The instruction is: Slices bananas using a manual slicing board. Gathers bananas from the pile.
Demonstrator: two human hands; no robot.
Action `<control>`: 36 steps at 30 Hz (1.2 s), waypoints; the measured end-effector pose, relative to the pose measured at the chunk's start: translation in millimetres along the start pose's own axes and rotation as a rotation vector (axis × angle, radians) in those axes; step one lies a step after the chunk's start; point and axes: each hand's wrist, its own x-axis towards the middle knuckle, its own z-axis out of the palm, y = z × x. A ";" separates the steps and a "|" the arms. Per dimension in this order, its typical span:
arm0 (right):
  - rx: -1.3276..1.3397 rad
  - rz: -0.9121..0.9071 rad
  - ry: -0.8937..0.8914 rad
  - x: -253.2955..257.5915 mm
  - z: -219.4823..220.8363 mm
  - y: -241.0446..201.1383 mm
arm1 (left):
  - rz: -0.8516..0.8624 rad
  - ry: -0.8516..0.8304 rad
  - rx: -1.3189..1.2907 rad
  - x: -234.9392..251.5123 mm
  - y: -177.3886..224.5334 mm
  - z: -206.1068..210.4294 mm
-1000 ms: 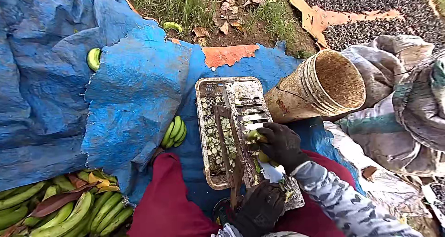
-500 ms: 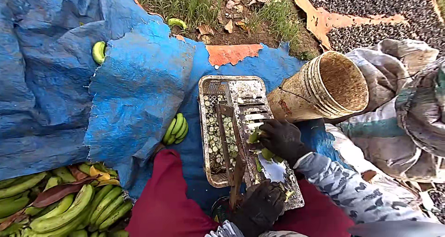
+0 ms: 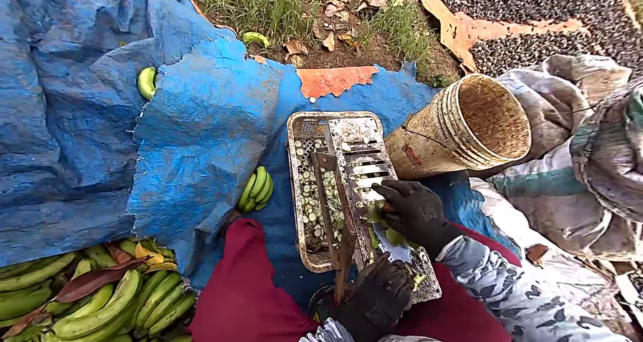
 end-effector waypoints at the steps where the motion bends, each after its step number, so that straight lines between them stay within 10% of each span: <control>1: 0.003 0.016 -0.024 6.7 -0.2 -0.2 | 0.004 0.005 0.001 0.2 -1.6 1.1; 8: 0.040 0.424 -0.565 33.1 -32.6 -23.2 | -0.003 0.007 0.006 1.6 -1.1 4.0; 17: 0.119 0.121 0.478 -12.5 14.6 -13.2 | -0.007 -0.001 -0.022 -2.2 -0.8 -0.5; 26: 0.056 0.320 0.049 149.8 39.6 28.9 | 0.013 -0.053 -0.013 -5.0 -2.8 2.7; 31: 0.048 0.379 0.124 67.2 10.2 11.6 | 0.014 -0.016 -0.024 -2.5 -2.0 4.1; 36: 0.041 0.498 -0.253 49.8 -46.7 18.6 | 0.008 -0.105 -0.016 0.4 -1.1 -1.7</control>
